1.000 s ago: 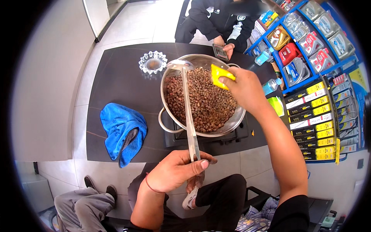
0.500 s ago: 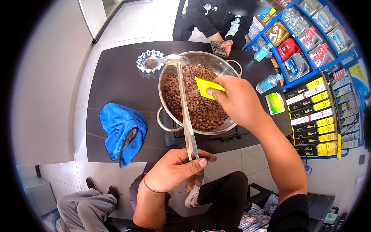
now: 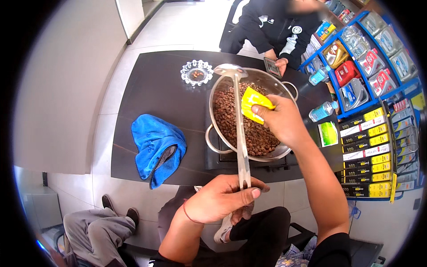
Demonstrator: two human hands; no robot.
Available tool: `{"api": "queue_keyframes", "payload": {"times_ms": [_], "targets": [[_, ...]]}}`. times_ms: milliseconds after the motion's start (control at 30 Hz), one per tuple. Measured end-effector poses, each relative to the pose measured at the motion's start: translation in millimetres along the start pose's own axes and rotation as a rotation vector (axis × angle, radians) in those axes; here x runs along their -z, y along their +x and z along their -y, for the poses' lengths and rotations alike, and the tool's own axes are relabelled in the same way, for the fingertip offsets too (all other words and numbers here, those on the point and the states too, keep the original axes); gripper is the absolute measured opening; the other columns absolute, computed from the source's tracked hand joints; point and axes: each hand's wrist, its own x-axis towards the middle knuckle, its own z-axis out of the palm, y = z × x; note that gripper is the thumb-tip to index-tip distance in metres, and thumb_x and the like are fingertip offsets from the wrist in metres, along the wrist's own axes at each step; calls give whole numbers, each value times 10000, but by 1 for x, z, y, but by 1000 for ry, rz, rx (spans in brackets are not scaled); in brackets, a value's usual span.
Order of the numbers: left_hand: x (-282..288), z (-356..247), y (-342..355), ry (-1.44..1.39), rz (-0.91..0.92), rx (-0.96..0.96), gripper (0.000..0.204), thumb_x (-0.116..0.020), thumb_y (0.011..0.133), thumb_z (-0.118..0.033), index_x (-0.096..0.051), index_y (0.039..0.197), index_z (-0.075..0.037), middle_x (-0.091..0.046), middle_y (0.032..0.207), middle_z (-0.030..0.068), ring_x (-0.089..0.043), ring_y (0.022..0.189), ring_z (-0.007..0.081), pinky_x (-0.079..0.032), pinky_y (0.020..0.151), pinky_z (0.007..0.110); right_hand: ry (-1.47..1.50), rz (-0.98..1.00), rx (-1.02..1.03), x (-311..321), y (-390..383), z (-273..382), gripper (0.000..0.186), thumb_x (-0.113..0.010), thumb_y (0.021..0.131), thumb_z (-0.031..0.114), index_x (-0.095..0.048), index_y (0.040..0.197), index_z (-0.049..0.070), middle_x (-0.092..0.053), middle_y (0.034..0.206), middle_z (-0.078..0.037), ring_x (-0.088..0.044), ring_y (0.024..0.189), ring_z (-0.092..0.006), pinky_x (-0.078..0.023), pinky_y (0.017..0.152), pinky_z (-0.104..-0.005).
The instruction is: The person sits on the floor and adds a powdered substance from a yellow packet into a pan of beans on a portable stove. They then stir the beans with a metal spoon to mix the contents.
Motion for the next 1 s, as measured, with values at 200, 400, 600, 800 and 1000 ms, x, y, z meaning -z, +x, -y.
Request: {"api": "queue_keyframes", "payload": {"times_ms": [200, 400, 600, 800, 1000], "targets": [[-2, 3, 0, 5, 43, 11, 367, -570, 1050, -232, -601, 1272, 59, -644, 708, 40, -600, 566, 93, -475, 520, 230, -70, -14, -25, -12, -2, 11, 367, -714, 897, 299, -660, 935, -62, -630, 715, -191, -611, 655, -283, -466, 674, -415], [-4, 4, -2, 10, 63, 6, 359, -561, 1053, -213, -592, 1277, 66, -639, 698, 37, -599, 572, 90, -470, 524, 229, -10, 82, -72, 12, -22, 8, 358, -710, 903, 293, -674, 937, -62, -624, 707, -153, -597, 653, -207, -460, 650, -378], [-7, 6, 2, 15, 74, 9, 364, -563, 1052, -216, -593, 1272, 72, -641, 699, 43, -602, 574, 94, -469, 528, 232, -74, 165, -72, 14, -22, 3, 340, -722, 889, 264, -683, 984, -61, -655, 743, -166, -641, 683, -252, -489, 692, -387], [-9, 1, 4, 34, 40, 35, 379, -575, 1045, -229, -596, 1262, 81, -646, 703, 53, -607, 569, 104, -475, 524, 238, -353, -201, 52, 46, 1, -29, 285, -721, 895, 239, -683, 986, -29, -662, 811, -244, -662, 794, -417, -502, 723, -449], [-5, 1, 4, 15, 24, -15, 374, -576, 1043, -221, -602, 1239, 97, -637, 693, 63, -606, 551, 112, -475, 516, 242, -518, -107, 147, 43, -14, -28, 224, -691, 901, 202, -678, 993, -1, -686, 919, -224, -659, 898, -413, -505, 791, -474]]}}
